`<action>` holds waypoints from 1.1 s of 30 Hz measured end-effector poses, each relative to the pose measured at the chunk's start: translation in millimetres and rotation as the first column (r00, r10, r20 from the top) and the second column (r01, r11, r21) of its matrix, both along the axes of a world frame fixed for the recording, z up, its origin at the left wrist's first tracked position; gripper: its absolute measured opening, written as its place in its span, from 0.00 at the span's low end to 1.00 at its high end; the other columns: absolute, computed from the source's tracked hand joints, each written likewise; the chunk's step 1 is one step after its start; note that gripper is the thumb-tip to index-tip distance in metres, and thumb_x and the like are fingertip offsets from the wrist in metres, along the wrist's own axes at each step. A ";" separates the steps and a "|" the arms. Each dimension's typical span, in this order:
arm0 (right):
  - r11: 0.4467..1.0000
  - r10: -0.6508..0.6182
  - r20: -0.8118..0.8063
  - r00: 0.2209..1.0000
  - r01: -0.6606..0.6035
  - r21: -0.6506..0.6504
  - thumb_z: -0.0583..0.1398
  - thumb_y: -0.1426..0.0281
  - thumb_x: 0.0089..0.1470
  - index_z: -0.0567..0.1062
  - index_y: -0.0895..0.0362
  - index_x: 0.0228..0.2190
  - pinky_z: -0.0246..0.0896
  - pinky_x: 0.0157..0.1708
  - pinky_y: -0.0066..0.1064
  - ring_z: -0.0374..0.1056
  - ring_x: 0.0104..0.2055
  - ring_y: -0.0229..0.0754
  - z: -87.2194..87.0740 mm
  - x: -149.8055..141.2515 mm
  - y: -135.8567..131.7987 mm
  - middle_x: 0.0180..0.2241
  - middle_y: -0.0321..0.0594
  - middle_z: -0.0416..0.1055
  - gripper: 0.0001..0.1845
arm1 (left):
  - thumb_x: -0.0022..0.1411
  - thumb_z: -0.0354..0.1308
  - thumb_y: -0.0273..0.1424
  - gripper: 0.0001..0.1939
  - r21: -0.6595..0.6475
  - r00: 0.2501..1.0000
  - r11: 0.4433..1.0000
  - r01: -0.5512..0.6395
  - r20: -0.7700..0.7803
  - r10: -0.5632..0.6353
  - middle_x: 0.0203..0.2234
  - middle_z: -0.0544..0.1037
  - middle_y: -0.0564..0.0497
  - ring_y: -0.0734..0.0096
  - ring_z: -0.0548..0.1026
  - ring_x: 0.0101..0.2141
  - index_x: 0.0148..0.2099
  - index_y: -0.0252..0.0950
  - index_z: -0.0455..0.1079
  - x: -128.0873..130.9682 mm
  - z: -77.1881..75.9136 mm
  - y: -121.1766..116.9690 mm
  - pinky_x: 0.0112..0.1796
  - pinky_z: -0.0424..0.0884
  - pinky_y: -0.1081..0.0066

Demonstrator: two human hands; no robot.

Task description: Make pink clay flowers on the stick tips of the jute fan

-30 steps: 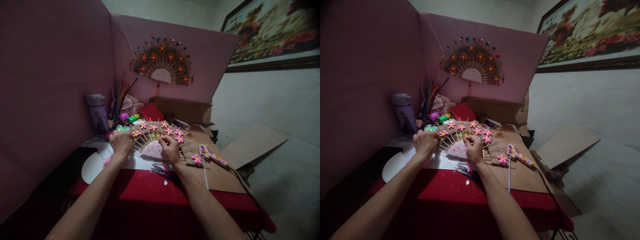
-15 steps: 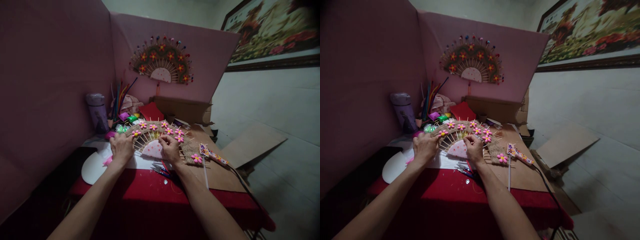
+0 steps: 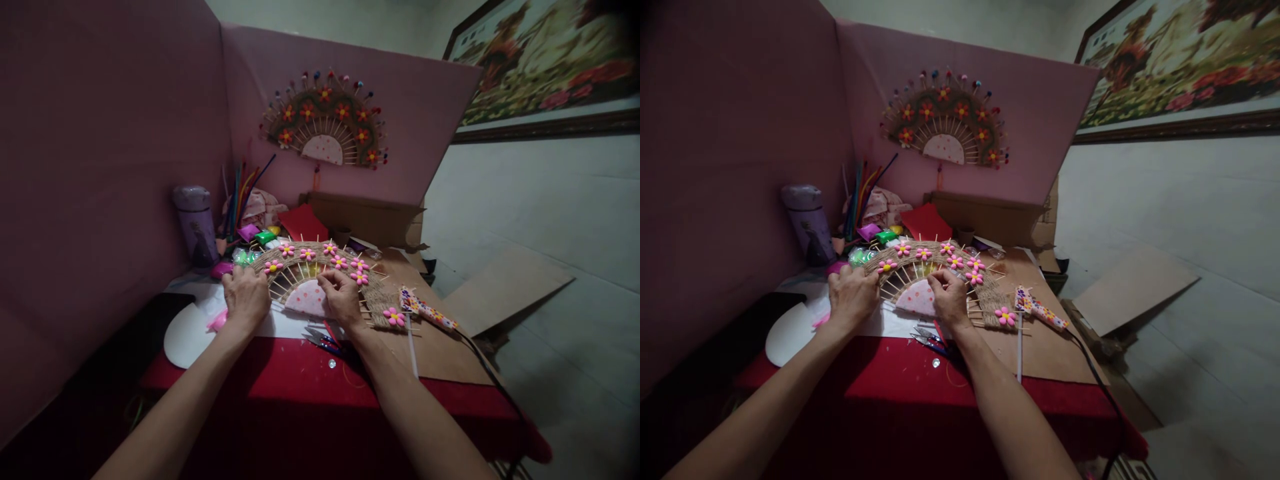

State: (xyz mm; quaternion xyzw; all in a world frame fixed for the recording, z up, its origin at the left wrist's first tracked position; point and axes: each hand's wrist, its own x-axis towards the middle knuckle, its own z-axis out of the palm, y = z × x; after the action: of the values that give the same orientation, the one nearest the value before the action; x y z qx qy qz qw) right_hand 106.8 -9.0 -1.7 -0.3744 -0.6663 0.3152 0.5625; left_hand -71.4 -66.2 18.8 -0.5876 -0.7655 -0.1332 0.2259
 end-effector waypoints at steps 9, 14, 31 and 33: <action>1.000 -0.004 -0.010 1.000 0.004 -0.006 0.59 0.61 0.48 0.73 0.57 0.24 0.57 0.24 0.27 0.64 0.25 0.37 -2.2 -0.5 1.3 0.22 0.36 0.70 0.12 | 0.62 0.43 0.32 0.16 0.009 1.000 1.000 -0.006 0.009 0.005 0.36 0.74 0.41 0.52 0.62 0.40 0.37 0.39 0.74 1.5 2.0 -3.8 0.37 0.53 0.58; 1.000 -0.009 -0.009 1.000 0.009 -0.003 0.58 0.63 0.48 0.73 0.57 0.24 0.57 0.26 0.28 0.64 0.25 0.37 -0.5 -0.7 -0.2 0.22 0.35 0.70 0.10 | 0.63 0.42 0.32 0.18 0.021 0.999 0.999 0.033 0.015 -0.034 0.34 0.74 0.40 0.51 0.63 0.39 0.43 0.38 0.73 2.6 -1.3 -1.3 0.37 0.53 0.58; 0.995 -0.068 -0.021 0.997 0.069 0.066 0.58 0.64 0.50 0.73 0.58 0.24 0.56 0.28 0.28 0.64 0.27 0.37 2.6 1.7 -1.6 0.23 0.36 0.69 0.10 | 0.49 0.47 0.20 0.18 0.256 0.290 0.848 0.464 0.861 -0.418 0.29 0.77 0.47 0.70 0.70 0.30 0.36 0.32 0.76 37.5 -9.8 -3.7 0.34 0.66 0.70; 0.996 -0.067 -0.029 0.997 0.069 0.057 0.58 0.63 0.50 0.72 0.58 0.24 0.56 0.27 0.28 0.63 0.26 0.37 2.5 1.5 -1.7 0.22 0.35 0.69 0.11 | 0.50 0.49 0.23 0.15 0.341 0.128 0.817 0.465 0.887 -0.443 0.26 0.77 0.48 0.73 0.69 0.25 0.35 0.31 0.76 39.8 -17.3 -4.4 0.30 0.65 0.71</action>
State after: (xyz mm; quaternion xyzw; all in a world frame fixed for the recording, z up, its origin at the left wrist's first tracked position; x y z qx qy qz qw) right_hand 108.3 -10.7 0.8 -0.3761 -0.6544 0.2817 0.5924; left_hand -31.6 -70.6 1.5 -0.5968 -0.5310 -0.5060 -0.3254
